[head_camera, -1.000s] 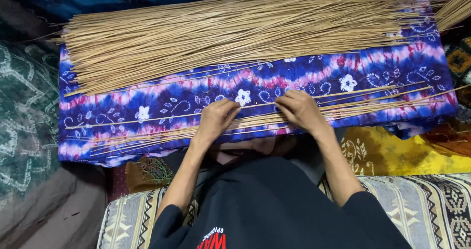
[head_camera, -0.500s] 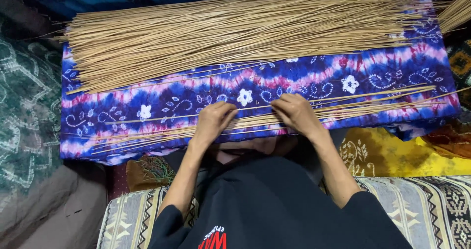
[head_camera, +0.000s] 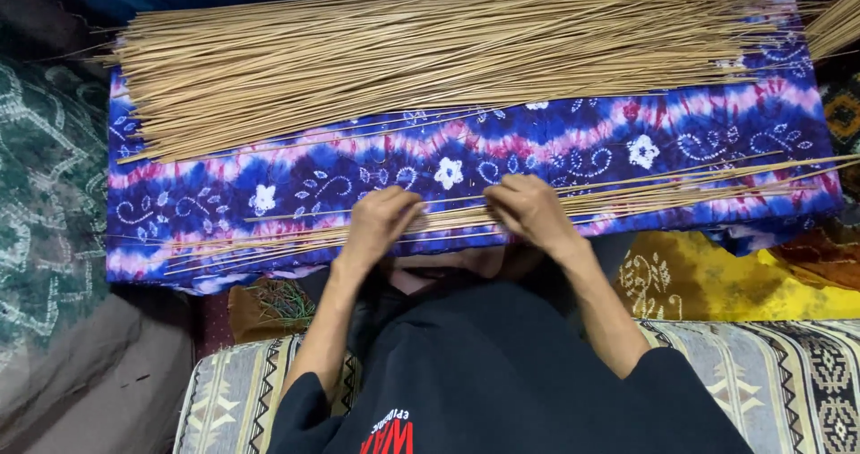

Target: Sorting and aligning thin bamboo sticks on a patterned cloth surface.

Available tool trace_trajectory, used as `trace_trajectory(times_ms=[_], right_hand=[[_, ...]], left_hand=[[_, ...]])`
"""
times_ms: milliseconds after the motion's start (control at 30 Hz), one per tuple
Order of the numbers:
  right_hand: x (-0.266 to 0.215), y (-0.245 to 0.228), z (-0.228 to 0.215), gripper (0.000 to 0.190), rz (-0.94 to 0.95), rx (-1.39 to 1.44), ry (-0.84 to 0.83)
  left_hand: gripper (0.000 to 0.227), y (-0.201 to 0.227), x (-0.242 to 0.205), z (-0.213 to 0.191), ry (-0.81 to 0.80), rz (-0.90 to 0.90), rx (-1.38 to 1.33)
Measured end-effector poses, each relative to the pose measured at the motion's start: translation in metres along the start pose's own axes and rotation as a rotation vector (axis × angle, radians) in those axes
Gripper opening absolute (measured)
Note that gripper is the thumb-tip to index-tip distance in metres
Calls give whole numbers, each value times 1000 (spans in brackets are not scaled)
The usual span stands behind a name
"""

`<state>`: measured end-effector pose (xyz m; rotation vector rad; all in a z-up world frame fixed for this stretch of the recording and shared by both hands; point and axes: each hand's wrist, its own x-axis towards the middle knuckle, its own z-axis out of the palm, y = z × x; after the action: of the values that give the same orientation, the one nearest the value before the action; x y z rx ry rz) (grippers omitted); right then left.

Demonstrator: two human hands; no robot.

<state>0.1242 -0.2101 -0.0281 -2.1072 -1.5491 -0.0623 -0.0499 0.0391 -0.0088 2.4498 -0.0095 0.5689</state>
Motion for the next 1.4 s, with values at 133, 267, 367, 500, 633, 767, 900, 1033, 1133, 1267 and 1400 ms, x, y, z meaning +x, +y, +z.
trace_trajectory(times_ms=[133, 267, 367, 500, 633, 767, 900, 1033, 1133, 1267, 1400], right_hand=[[-21, 21, -31, 9, 54, -34, -10], [-32, 26, -60, 8, 129, -42, -15], [-41, 36, -74, 9, 177, -80, 12], [-48, 45, -76, 8, 188, -112, 49], [-28, 24, -51, 9, 130, -60, 21], [-3, -4, -21, 8, -8, 8, 19], [16, -38, -21, 5, -71, 61, 62], [5, -29, -29, 3, -19, 39, 77], [-16, -2, -28, 7, 41, 24, 52], [-32, 12, -60, 6, 167, 52, 26], [-54, 33, -77, 9, 243, 19, 10]], left_hand=[[5, -37, -32, -37, 13, -49, 12], [5, -59, -65, -90, 12, -165, 89], [8, -88, -99, -118, 101, -269, 179], [23, -107, -130, -152, 374, -349, 443], [28, -78, -102, -123, 526, -327, 412], [28, 3, -35, -67, 327, -93, 233], [44, 33, -6, -10, 21, 66, 122], [17, 8, -9, -3, -46, 52, 52], [15, -16, -20, -18, -72, 1, 9], [13, -16, -30, -52, -81, -135, 29], [10, -16, -43, -67, -58, -216, 66]])
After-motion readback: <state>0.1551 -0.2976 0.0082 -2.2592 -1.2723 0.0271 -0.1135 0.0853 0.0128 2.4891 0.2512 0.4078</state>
